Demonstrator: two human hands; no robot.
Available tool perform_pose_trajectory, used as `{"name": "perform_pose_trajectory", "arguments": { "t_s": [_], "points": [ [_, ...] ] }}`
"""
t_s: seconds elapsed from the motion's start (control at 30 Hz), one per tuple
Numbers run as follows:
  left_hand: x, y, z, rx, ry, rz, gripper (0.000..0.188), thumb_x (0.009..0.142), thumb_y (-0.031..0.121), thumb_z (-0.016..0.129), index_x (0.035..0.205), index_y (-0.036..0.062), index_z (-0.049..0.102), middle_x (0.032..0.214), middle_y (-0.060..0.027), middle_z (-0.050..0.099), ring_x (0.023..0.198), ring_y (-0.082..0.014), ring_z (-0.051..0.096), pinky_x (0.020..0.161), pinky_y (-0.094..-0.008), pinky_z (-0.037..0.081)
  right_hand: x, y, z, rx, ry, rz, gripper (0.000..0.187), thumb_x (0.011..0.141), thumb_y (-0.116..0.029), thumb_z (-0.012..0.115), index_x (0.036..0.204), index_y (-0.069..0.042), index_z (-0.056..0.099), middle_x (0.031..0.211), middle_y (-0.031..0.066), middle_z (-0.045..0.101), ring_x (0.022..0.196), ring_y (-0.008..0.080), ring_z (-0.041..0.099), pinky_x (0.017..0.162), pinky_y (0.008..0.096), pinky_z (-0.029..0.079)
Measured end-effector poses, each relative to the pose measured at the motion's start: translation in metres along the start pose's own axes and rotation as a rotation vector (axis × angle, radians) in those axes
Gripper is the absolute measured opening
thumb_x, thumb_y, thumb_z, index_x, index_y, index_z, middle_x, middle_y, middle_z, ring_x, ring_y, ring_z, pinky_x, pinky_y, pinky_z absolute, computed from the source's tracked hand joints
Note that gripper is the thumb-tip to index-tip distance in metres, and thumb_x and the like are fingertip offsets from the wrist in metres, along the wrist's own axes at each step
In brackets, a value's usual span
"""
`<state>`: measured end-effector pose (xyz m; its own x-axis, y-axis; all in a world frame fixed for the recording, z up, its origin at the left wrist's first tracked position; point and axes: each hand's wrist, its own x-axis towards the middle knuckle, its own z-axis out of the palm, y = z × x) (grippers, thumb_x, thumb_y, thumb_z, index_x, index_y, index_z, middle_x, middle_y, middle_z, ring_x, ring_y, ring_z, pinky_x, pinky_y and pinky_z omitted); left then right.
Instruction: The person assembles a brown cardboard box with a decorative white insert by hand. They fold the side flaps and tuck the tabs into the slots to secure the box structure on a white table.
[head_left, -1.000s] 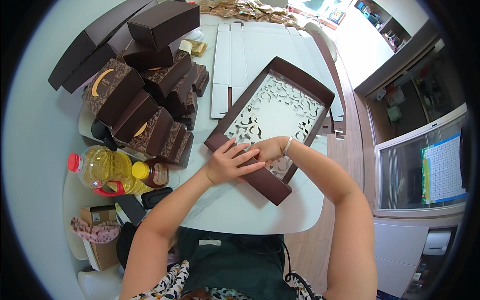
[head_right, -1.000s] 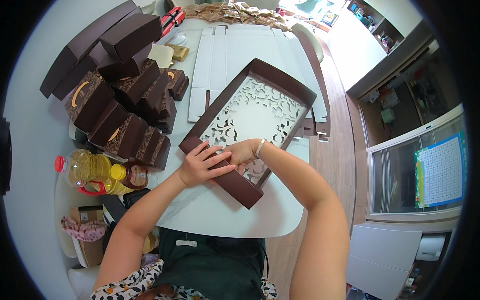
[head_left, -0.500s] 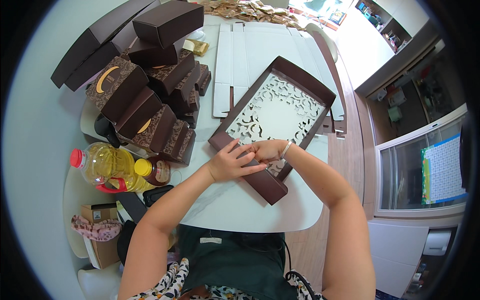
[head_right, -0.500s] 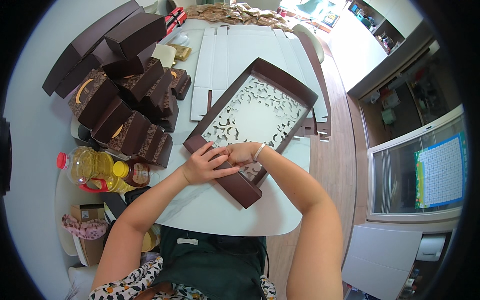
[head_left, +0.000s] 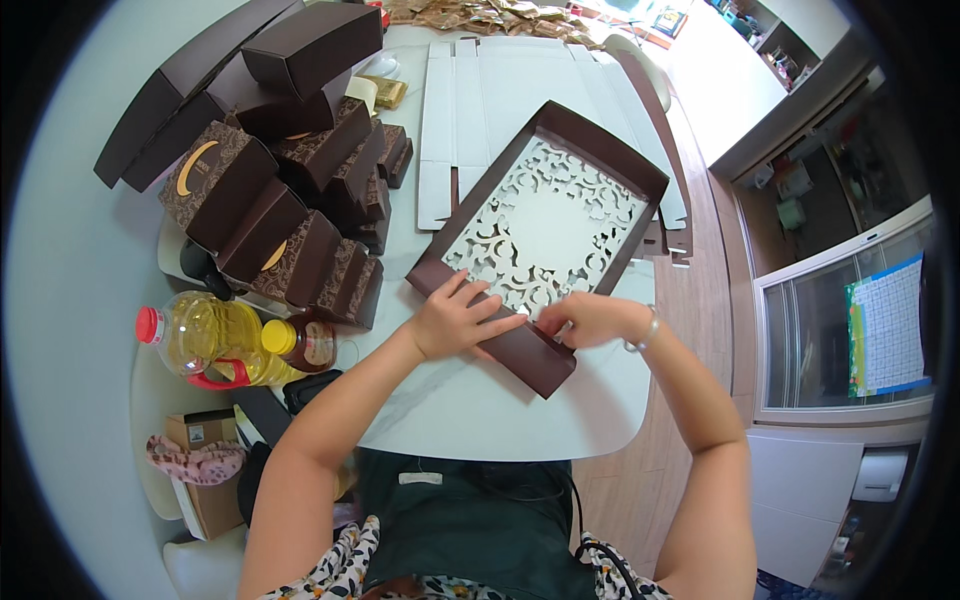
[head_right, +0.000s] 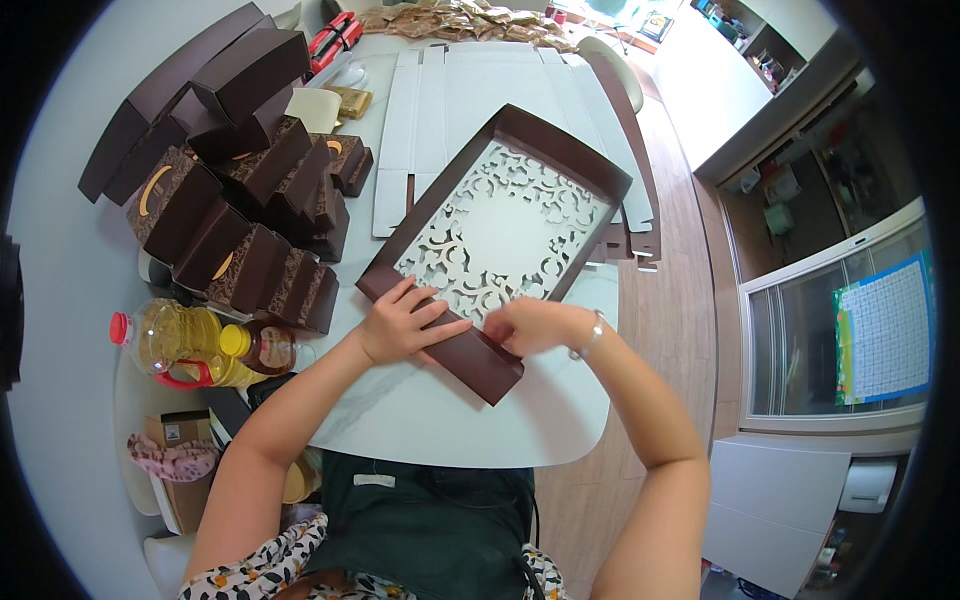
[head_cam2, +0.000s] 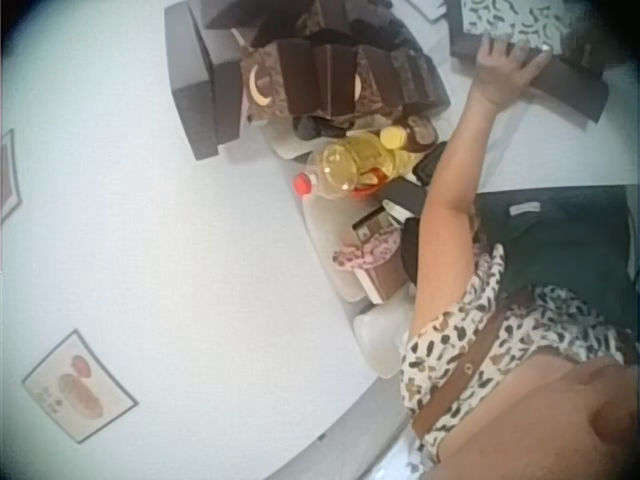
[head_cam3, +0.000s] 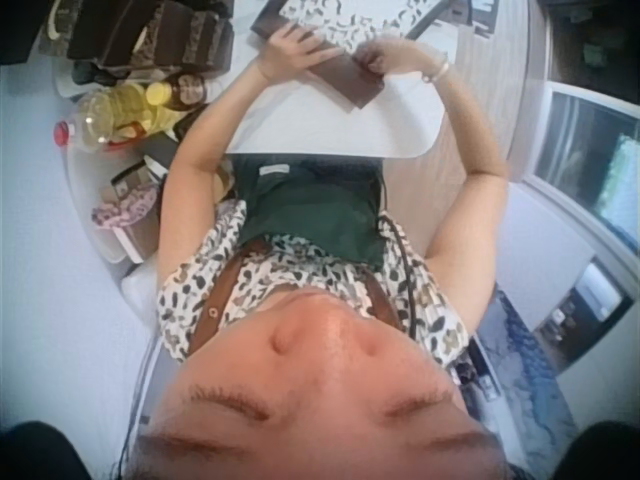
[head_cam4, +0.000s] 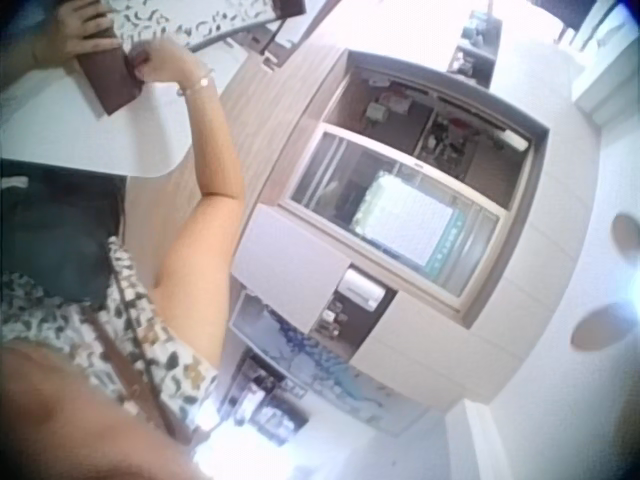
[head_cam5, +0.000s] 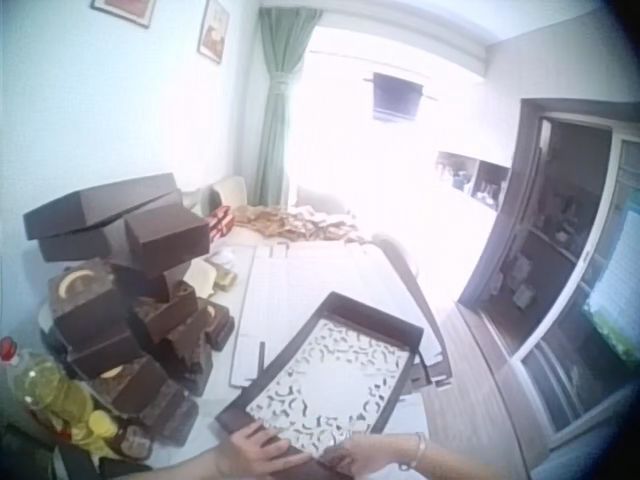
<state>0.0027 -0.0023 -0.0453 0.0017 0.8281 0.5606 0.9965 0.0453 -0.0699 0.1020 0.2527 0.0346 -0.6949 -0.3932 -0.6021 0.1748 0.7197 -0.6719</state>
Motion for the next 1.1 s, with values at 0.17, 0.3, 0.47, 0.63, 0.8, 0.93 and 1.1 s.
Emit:
{"name": "perform_pose_trajectory", "arguments": {
  "t_s": [0.17, 0.3, 0.47, 0.63, 0.8, 0.93, 1.1],
  "points": [
    [0.01, 0.004, -0.005, 0.01, -0.035, -0.022, 0.068, 0.069, 0.062, 0.065, 0.13, 0.0325, 0.064, 0.105, -0.003, 0.057, 0.103, -0.0261, 0.059, 0.092, -0.0488, 0.052, -0.044, 0.008, 0.033, -0.744, 0.26, -0.07, 0.032, 0.076, -0.005, 0.067, 0.107, -0.014, 0.069, 0.105, -0.0014, 0.064, 0.113, 0.0193, 0.058, 0.118, 0.0583, 0.021],
    [0.015, 0.007, -0.006, 0.017, -0.1, -0.009, 0.072, 0.069, 0.061, 0.066, 0.133, 0.0303, 0.062, 0.104, -0.0034, 0.056, 0.099, -0.026, 0.059, 0.089, -0.0472, 0.052, -0.039, 0.033, 0.048, -0.928, 0.451, -0.169, 0.025, 0.078, -0.005, 0.067, 0.1, -0.016, 0.069, 0.101, -0.0029, 0.061, 0.109, 0.0161, 0.058, 0.114, 0.0535, 0.027],
    [0.019, 0.013, -0.008, 0.002, -0.114, 0.002, 0.074, 0.069, 0.061, 0.066, 0.135, 0.0293, 0.06, 0.105, -0.0042, 0.056, 0.097, -0.0266, 0.058, 0.088, -0.0475, 0.052, -0.026, 0.025, 0.044, -1.033, 0.297, -0.033, 0.03, 0.075, -0.009, 0.069, 0.104, -0.014, 0.069, 0.103, -0.0019, 0.061, 0.103, 0.0164, 0.057, 0.096, 0.0438, 0.04],
    [0.018, 0.013, -0.007, -0.009, -0.13, 0.006, 0.075, 0.069, 0.061, 0.068, 0.137, 0.0291, 0.058, 0.107, -0.0043, 0.057, 0.096, -0.0272, 0.059, 0.087, -0.0471, 0.052, -0.02, 0.018, 0.031, -1.07, 0.161, -0.019, 0.054, 0.067, -0.018, 0.072, 0.12, -0.007, 0.063, 0.108, 0.005, 0.062, 0.107, 0.0206, 0.057, 0.093, 0.0464, 0.042],
    [0.019, 0.016, -0.004, -0.004, -0.111, -0.014, 0.077, 0.07, 0.06, 0.071, 0.139, 0.0298, 0.056, 0.107, -0.0041, 0.058, 0.093, -0.0278, 0.06, 0.085, -0.0461, 0.053, -0.007, 0.009, 0.008, -0.941, -0.15, 0.119, 0.06, 0.069, -0.016, 0.062, 0.128, -0.005, 0.059, 0.128, 0.013, 0.055, 0.125, 0.0293, 0.05, 0.105, 0.054, 0.038],
    [0.02, 0.018, -0.003, 0.008, -0.104, -0.016, 0.076, 0.071, 0.06, 0.069, 0.139, 0.0291, 0.056, 0.107, -0.0049, 0.057, 0.094, -0.0279, 0.059, 0.086, -0.0466, 0.052, 0.021, 0.019, -0.023, -0.563, -0.47, 0.244, 0.058, 0.07, -0.009, 0.056, 0.127, -0.003, 0.06, 0.13, 0.0161, 0.059, 0.124, 0.0352, 0.054, 0.102, 0.0482, 0.041],
    [0.02, 0.018, -0.005, 0.007, -0.107, -0.031, 0.074, 0.071, 0.06, 0.069, 0.137, 0.0279, 0.058, 0.107, -0.0052, 0.057, 0.096, -0.0279, 0.059, 0.086, -0.0465, 0.052, 0.032, 0.007, -0.031, -0.603, -0.597, 0.293, 0.052, 0.073, -0.007, 0.052, 0.123, -0.006, 0.065, 0.123, 0.0171, 0.065, 0.116, 0.0327, 0.058, 0.095, 0.0432, 0.044]
  ]
}}
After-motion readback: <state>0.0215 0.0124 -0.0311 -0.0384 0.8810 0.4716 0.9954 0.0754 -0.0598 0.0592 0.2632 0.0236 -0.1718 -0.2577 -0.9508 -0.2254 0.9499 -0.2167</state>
